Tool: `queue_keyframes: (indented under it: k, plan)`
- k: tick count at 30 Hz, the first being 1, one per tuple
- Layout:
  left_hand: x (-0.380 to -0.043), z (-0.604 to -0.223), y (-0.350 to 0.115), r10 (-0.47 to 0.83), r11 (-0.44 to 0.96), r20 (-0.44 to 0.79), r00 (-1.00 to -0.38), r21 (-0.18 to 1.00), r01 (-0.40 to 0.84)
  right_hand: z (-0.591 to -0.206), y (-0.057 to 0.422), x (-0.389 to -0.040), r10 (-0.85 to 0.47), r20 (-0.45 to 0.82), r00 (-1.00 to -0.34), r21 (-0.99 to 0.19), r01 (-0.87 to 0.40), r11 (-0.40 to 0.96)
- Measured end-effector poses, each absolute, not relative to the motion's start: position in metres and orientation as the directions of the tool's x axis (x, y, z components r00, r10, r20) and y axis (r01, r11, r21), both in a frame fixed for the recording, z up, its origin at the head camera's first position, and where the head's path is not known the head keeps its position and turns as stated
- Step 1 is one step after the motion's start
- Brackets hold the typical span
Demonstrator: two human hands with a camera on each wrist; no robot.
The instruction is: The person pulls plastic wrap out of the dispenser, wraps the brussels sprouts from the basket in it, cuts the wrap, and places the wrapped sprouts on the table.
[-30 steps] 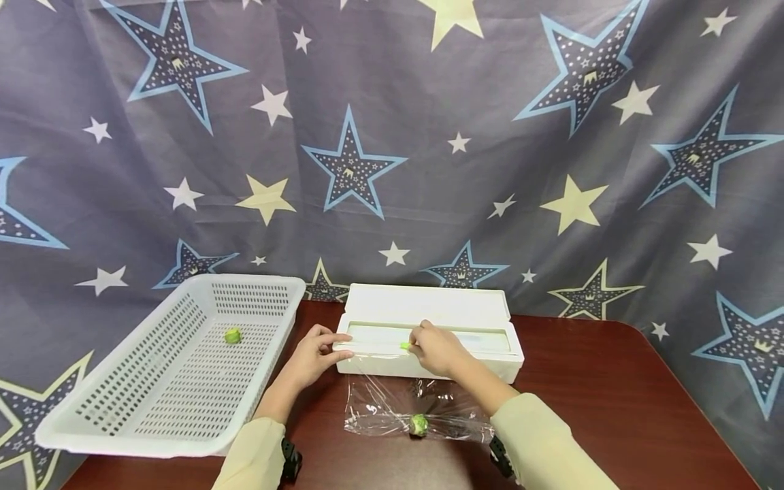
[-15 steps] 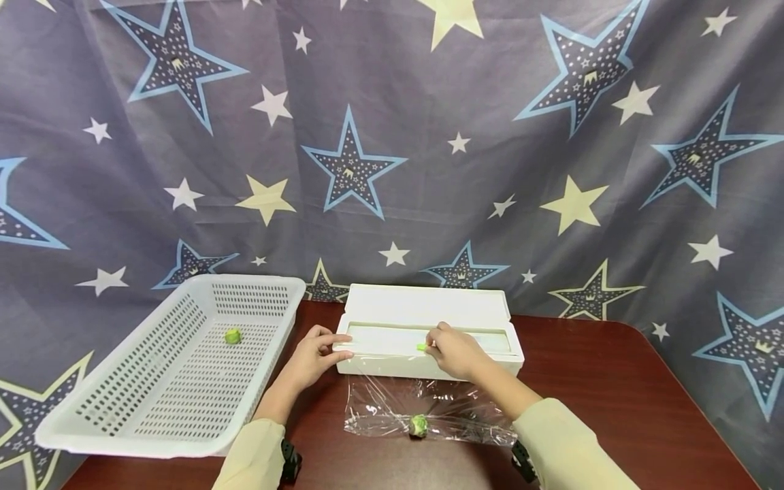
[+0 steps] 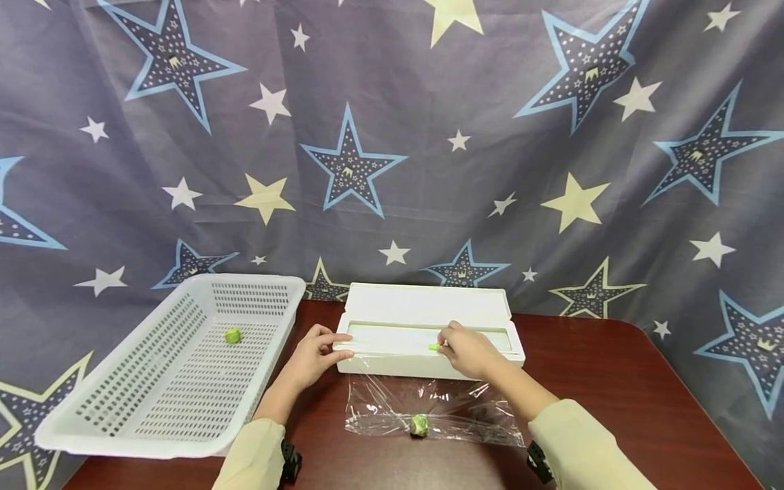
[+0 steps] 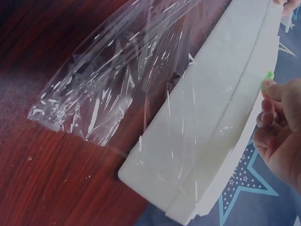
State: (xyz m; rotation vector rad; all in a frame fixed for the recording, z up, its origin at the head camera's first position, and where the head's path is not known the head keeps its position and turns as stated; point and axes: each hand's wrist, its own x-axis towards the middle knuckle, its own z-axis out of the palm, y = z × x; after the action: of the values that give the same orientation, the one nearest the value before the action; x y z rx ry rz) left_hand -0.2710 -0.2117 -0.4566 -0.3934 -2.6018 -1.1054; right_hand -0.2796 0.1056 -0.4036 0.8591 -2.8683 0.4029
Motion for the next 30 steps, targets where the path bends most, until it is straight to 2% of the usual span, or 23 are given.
queue_keyframes:
  k: [11, 24, 30]
  plan:
    - [-0.271, -0.457, -0.214, 0.127, 0.675, 0.353, -0.927, 0.653, 0.342, -0.401, 0.145, -0.278, -0.503, 0.182, -0.845, -0.179, -0.531, 0.828]
    - [-0.270, -0.458, -0.213, 0.140, 0.664, 0.362, -0.921, 0.656, 0.359, -0.402, 0.166, -0.274, -0.478, 0.194, -0.857, -0.180, -0.510, 0.841]
    - [-0.271, -0.458, -0.212, 0.142, 0.673, 0.369, -0.918, 0.644, 0.363, -0.403, 0.171, -0.274, -0.493, 0.233, -0.838, -0.174, -0.535, 0.827]
